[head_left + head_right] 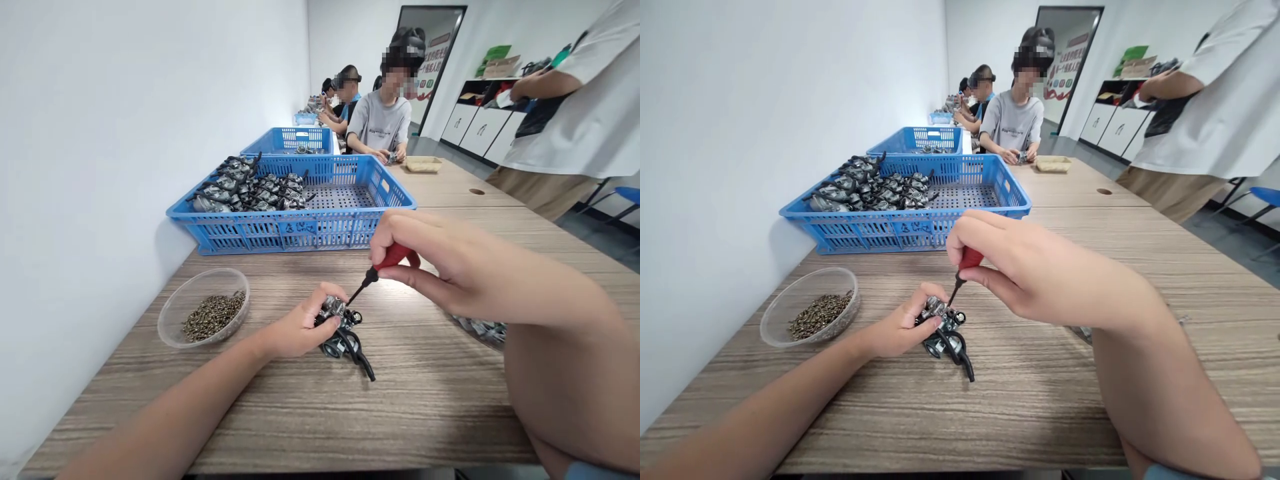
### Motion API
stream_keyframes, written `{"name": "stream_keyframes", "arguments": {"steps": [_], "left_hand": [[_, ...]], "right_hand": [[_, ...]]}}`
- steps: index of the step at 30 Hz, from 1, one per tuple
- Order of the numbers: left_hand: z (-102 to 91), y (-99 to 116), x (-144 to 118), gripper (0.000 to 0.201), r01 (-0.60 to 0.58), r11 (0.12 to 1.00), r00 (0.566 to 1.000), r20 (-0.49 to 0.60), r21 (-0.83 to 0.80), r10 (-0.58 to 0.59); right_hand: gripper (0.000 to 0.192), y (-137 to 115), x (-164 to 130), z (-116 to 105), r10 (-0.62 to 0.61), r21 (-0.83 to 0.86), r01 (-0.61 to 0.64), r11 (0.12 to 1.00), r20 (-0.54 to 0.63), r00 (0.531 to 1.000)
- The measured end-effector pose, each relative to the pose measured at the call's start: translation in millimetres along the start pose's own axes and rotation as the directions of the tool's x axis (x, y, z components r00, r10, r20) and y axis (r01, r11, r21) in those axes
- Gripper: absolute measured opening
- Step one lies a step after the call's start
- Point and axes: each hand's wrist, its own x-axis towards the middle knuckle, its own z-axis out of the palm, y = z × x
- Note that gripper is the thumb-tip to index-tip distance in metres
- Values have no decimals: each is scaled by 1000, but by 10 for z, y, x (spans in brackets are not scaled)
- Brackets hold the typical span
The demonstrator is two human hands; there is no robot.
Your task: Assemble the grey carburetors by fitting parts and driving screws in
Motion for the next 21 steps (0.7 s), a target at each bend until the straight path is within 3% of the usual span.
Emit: {"name": "stream_keyframes", "arguments": {"steps": [5, 8, 12, 15, 18, 21], "left_hand": [[-3, 14, 2, 21, 1, 1000, 1000, -4, 24, -1], [-4, -5, -6, 22, -4, 1000, 1000, 0, 24, 4], [-5, -39, -20, 24, 1, 1000, 1000, 4, 23, -1], [-3, -60, -20, 24, -10, 1000, 1000, -5, 10, 10], [0, -80, -19, 21, 1, 999, 1000, -4, -52, -1], [-10, -97, -34, 22, 39, 991, 999, 6, -126, -38]], "right_hand": [[26, 10, 64, 54, 59, -169, -84, 982, -146, 987], [21, -5, 23, 35, 53, -45, -57, 997, -92, 994], [21, 19, 20, 2, -93, 106, 93, 990, -8, 996], [14, 14, 56, 32, -117, 8, 118, 993, -90, 989], [20, -52, 62, 83, -65, -168, 36, 985, -167, 984], [18, -126, 27, 94, -36, -197, 1, 980, -174, 984]]}}
